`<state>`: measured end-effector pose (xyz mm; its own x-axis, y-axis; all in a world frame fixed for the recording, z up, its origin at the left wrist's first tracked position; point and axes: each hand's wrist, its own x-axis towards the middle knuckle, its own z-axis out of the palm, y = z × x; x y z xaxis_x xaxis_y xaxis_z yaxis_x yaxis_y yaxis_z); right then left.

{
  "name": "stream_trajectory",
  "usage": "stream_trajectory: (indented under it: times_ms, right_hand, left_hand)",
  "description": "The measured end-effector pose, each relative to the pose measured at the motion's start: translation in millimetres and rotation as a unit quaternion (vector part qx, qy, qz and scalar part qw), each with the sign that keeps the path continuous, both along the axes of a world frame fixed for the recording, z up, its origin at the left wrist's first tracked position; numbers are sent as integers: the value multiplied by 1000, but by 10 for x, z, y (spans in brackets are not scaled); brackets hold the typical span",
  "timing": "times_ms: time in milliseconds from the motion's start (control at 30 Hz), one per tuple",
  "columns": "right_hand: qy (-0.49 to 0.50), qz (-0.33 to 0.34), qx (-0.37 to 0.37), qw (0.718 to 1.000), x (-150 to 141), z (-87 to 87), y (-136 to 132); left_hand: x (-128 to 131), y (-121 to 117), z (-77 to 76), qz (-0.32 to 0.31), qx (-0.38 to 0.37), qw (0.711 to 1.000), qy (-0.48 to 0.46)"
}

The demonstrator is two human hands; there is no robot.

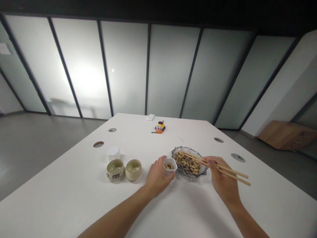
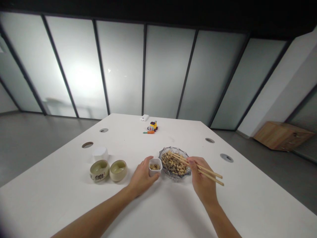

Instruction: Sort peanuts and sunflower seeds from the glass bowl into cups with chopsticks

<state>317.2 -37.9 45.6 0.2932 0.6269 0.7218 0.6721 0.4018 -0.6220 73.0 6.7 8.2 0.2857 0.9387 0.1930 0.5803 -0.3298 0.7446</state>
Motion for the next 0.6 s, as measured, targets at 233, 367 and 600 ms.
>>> stream_trajectory:
  times_ms: [233,367,600]
  right_hand:
    - [-85,50,11,995,-17,-111,60]
    - [-94,38,6,995,14,-138,84]
    - [-91,18,-5,996,26,-141,88]
  left_hand:
    - [7,-4,5,0,0,1000,1]
    - [10,0,-3,-3,4,1000,-3]
    - [7,3,-6,-1,4,1000,-1]
